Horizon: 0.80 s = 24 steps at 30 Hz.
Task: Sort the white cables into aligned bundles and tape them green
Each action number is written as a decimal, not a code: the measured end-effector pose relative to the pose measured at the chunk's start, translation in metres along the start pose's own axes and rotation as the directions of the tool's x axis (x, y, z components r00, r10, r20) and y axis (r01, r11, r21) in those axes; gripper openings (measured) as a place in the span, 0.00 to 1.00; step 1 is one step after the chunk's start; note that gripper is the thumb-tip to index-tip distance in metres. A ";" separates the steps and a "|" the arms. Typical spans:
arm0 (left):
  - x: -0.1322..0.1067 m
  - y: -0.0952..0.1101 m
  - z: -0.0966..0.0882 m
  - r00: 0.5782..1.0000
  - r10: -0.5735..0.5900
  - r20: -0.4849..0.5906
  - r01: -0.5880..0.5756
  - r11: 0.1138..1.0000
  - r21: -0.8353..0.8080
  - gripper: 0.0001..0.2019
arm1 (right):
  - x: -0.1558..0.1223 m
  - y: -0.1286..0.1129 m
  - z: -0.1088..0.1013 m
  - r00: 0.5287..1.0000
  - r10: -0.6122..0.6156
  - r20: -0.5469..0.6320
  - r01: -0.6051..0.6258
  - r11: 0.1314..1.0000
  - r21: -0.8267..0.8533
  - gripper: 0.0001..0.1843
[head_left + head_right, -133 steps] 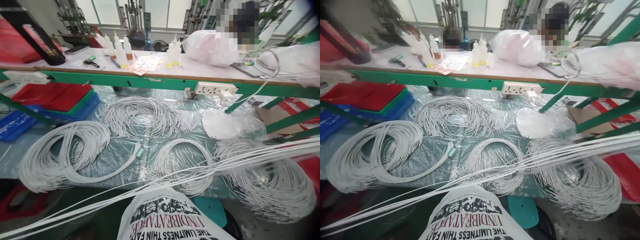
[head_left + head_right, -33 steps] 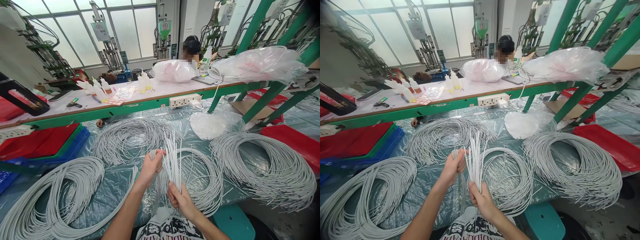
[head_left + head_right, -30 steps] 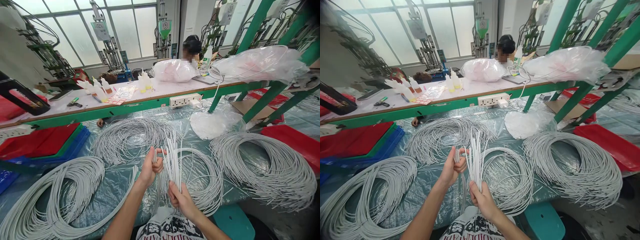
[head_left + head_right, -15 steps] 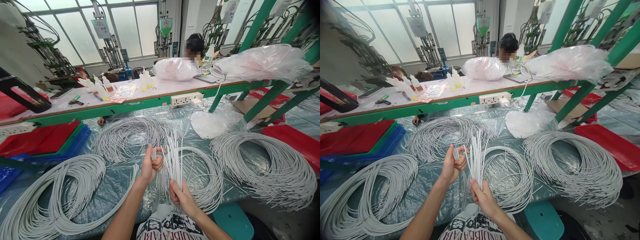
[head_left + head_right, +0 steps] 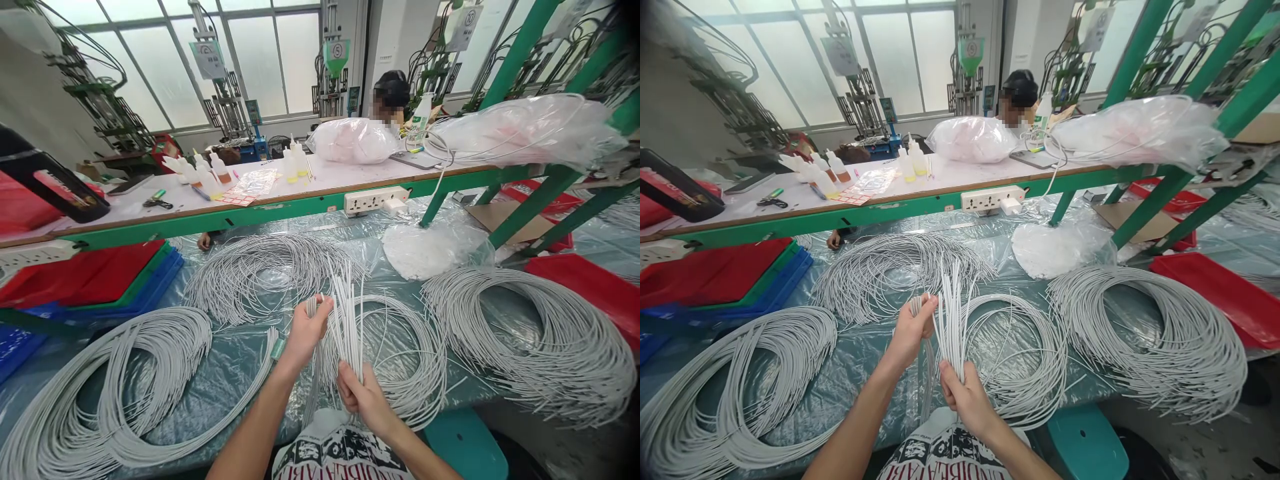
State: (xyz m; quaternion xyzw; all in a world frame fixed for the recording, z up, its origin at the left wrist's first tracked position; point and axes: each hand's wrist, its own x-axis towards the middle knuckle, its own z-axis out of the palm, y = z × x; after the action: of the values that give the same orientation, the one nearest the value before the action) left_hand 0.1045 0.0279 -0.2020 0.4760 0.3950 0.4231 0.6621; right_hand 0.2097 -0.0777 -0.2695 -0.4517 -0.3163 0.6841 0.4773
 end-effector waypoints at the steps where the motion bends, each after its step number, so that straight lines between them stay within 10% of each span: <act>1: 0.000 -0.002 0.000 1.000 0.008 -0.015 -0.008 0.999 0.047 0.19 | 0.000 -0.002 0.001 1.000 0.011 0.017 -0.010 1.000 -0.010 0.33; 14: 0.001 -0.009 -0.002 0.983 0.138 -0.118 -0.099 0.952 0.288 0.19 | 0.002 -0.001 0.002 0.999 -0.013 -0.035 0.015 0.998 0.067 0.34; 24: 0.001 -0.008 0.007 0.997 -0.068 -0.047 0.064 0.995 -0.077 0.23 | 0.005 0.003 0.003 0.998 -0.036 -0.054 0.039 0.998 0.055 0.34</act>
State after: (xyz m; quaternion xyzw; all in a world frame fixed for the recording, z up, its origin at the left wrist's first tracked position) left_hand 0.1127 0.0249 -0.2082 0.4265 0.4105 0.4273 0.6833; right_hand 0.2053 -0.0741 -0.2728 -0.4501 -0.2928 0.6715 0.5107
